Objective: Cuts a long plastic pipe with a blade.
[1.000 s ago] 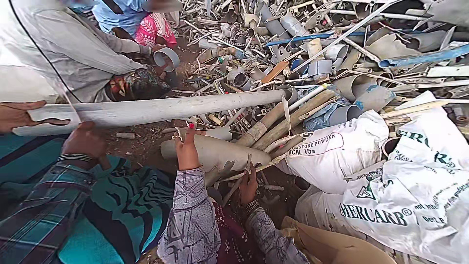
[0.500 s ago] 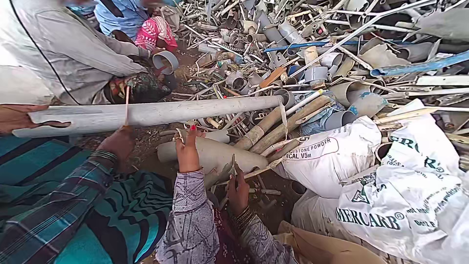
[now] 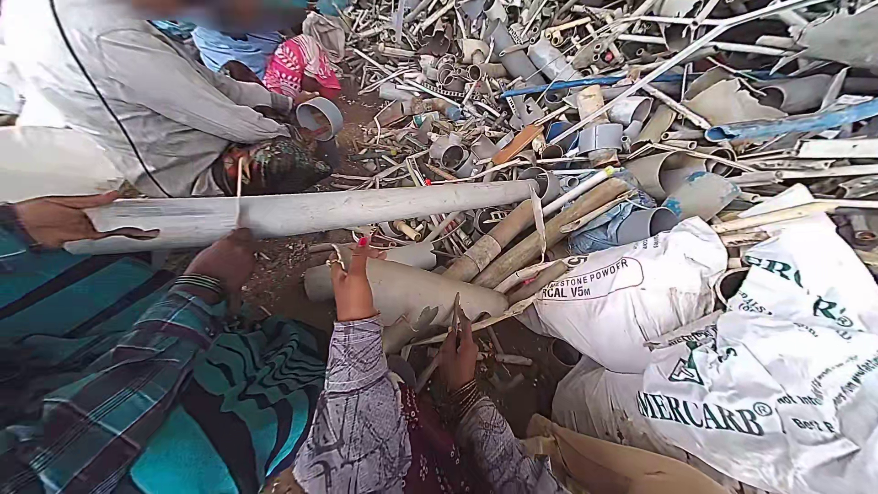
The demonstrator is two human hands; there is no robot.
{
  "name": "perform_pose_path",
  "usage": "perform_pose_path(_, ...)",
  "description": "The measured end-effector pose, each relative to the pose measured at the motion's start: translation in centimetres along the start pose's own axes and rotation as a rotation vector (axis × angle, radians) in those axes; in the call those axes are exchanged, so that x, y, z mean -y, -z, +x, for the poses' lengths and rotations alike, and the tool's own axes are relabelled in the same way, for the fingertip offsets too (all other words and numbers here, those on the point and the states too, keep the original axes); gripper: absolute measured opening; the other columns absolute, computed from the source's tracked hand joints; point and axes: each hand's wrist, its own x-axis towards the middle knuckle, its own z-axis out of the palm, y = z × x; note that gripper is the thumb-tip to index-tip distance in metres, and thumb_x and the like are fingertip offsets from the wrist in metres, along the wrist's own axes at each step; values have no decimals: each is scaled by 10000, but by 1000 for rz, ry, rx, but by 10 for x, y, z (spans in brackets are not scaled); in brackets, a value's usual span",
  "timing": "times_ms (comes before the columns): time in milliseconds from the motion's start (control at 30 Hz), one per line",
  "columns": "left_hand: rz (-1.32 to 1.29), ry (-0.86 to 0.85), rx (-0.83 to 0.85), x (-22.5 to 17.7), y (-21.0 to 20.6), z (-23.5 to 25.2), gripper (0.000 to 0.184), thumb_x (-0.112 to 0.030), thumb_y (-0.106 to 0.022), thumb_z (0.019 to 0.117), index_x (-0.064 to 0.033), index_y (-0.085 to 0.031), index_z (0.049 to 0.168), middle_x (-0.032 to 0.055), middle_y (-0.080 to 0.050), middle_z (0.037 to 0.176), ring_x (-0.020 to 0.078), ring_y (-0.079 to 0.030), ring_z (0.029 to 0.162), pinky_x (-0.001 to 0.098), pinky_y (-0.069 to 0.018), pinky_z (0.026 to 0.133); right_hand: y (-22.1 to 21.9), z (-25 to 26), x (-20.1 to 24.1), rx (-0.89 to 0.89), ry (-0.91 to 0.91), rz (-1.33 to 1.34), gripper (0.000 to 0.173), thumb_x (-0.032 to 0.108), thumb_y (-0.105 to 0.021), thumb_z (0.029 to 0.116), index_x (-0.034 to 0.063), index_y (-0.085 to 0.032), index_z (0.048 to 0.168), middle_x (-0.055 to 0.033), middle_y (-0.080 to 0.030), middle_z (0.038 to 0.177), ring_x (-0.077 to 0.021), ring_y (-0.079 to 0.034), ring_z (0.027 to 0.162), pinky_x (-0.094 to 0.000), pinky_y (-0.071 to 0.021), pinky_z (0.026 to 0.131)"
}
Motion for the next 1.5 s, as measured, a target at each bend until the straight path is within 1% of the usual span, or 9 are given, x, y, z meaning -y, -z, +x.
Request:
perform_pose_path(100,-7,4,4,-3,-3,-2,307,-99,-374,1093,108,-418,1316,103,-593,937,89,-641,818,242,-539,813,18,14,-15,82,-204,-68,516,52,-469,1053,-64,-353,1542,-233,-662,779,-320,-628,604,-493,-535,636)
perform_pose_path(267,-26,-4,23,5,-5,0,329,-137,-394,1089,72,-424,1342,84,-625,948,76,-659,831,243,-548,809,-6,-12,-4,-20,138,102,488,14,-500,959,-186,-478,1403,-129,-591,570,-186,-531,415,-374,-478,441)
perform_pose_path(433,-29,33,-19,1,-1,1,298,-120,-378,1097,82,-437,1308,87,-599,925,91,-648,800,249,-548,786,14,7,-28,10,-219,11,493,34,-479,1047,-71,-391,1520,-222,-650,760,-255,-568,545,-444,-504,591)
perform_pose_path(600,-10,-22,12,6,-6,1,307,-159,-408,1088,53,-448,1307,44,-631,904,59,-654,808,246,-545,801,2,-12,-5,18,154,68,478,12,-507,957,-173,-501,1398,-142,-590,577,-197,-522,427,-394,-474,466)
perform_pose_path(733,-9,-15,-18,5,-1,4,295,-125,-395,1087,68,-451,1303,70,-631,919,82,-662,806,252,-556,801,12,3,-12,83,-88,20,489,37,-480,1039,-103,-406,1501,-186,-635,690,-246,-570,522,-440,-511,573)
perform_pose_path(967,27,-17,-8,4,-4,1,299,-116,-383,1088,100,-457,1280,80,-616,913,82,-645,805,256,-540,811,10,2,-10,35,-11,21,475,6,-504,1009,-119,-455,1464,-225,-663,730,-245,-559,493,-432,-498,540)
perform_pose_path(1267,-1,-29,-14,3,-5,0,295,-102,-381,1090,99,-439,1298,72,-603,896,73,-648,786,247,-553,804,20,15,-22,106,-141,82,503,35,-452,1056,-79,-352,1535,-122,-591,653,-160,-533,501,-353,-501,543)
perform_pose_path(1400,-7,-74,-25,5,-7,-1,251,-91,-354,1089,82,-485,1214,34,-609,851,53,-653,773,240,-557,814,20,12,-19,111,95,91,466,18,-477,1003,-127,-476,1445,-92,-565,570,-123,-468,437,-321,-446,470)
perform_pose_path(1500,-16,-67,-51,4,-4,4,269,-99,-308,1108,61,-523,1122,5,-621,751,49,-659,704,232,-565,772,30,37,-55,114,-212,48,470,47,-434,1070,-53,-385,1527,-110,-574,645,-155,-492,494,-346,-466,528)
